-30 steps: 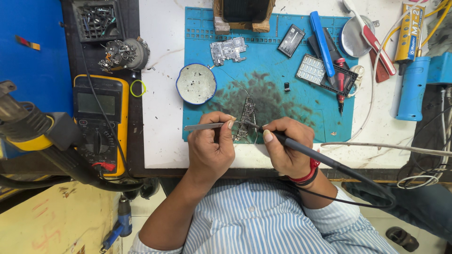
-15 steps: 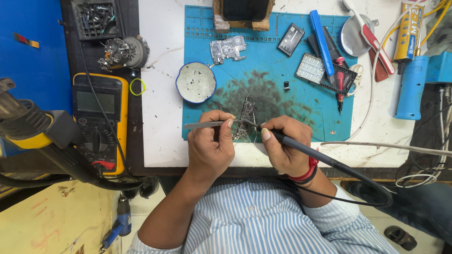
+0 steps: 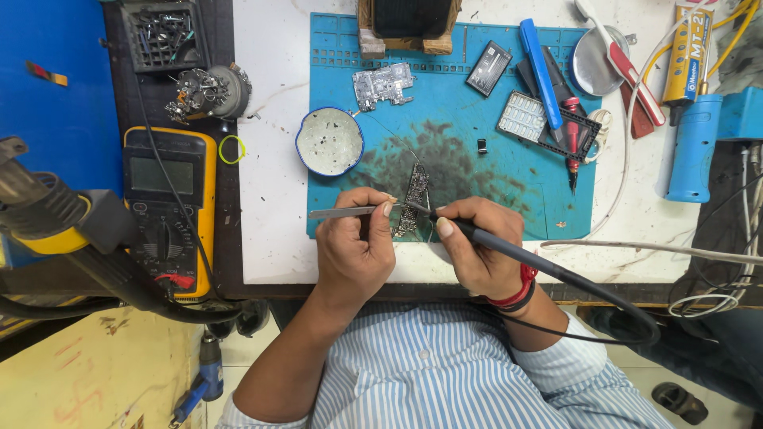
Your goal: The person uses a soldering iron and tweezers to solder components on a small circuit board. They then pick up a small electronic device, open its casing, and inspect the internal components.
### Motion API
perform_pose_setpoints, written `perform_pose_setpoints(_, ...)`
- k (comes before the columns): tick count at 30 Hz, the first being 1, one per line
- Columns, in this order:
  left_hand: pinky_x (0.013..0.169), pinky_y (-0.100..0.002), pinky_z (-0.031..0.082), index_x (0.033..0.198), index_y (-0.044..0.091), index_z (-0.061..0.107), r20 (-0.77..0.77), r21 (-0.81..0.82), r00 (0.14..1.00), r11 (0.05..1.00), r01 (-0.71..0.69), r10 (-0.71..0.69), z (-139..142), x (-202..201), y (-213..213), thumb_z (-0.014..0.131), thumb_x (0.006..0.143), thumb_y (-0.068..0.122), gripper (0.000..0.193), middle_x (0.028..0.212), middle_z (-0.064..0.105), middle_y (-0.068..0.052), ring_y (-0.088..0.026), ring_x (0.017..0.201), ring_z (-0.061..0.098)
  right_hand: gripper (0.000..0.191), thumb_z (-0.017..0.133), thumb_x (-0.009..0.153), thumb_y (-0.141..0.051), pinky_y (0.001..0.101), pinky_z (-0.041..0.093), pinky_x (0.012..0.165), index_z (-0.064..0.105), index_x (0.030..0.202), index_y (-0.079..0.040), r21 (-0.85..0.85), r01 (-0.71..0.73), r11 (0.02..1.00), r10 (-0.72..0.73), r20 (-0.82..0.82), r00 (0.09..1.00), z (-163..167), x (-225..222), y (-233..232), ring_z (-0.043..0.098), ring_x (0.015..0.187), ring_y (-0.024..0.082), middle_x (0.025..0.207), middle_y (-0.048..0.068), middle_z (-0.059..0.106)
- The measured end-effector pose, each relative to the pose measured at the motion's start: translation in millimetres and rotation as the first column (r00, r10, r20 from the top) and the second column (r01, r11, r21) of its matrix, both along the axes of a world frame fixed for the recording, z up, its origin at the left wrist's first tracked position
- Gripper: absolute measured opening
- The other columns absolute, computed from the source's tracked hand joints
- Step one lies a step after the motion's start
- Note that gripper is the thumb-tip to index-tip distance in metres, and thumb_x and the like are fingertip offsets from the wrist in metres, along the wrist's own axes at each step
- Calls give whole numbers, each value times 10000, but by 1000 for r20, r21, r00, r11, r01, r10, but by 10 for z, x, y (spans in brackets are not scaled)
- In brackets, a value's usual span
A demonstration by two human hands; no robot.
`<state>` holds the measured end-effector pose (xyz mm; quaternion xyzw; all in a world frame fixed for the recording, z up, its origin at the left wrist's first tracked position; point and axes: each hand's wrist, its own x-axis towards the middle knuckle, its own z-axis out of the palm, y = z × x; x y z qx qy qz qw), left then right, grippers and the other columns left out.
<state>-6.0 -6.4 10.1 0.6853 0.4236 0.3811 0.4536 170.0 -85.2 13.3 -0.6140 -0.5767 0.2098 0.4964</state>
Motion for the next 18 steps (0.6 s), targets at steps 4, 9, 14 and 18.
perform_pose_setpoints(4,581,-260,516,1066,9,608,2,-2,1000,1000,-6,6,-2,-1,1,632,1025,31,52,859,698,-53,-88,649,645,79,652,984,-52,249,456,602,655,1018,19,-13,47,999,-48,-81,996,-26,3,-46,614,643,114,787,59,674)
perform_pose_setpoints(9,578,-259,505,1065,10,614,4,43,1000,999,-9,9,-24,-1,7,638,1024,28,50,885,685,-69,-92,651,640,107,660,997,-64,245,464,620,651,1045,30,39,90,995,-88,-44,995,-75,2,-49,626,660,113,807,67,683)
perform_pose_setpoints(14,562,-244,480,1087,14,612,59,-56,998,998,-19,22,-100,-17,-25,645,1033,60,78,813,673,-33,-76,628,604,109,645,1006,-67,242,463,595,647,1061,27,-4,184,983,-183,-118,976,-6,1,-75,620,629,107,785,58,696)
perform_pose_setpoints(18,636,-236,497,1124,19,611,133,-22,991,999,-26,29,-20,-43,-14,600,1070,96,95,968,676,-58,-58,717,607,88,662,998,-59,282,444,605,669,1026,24,-48,250,967,-243,119,963,149,20,-134,605,627,165,772,99,653)
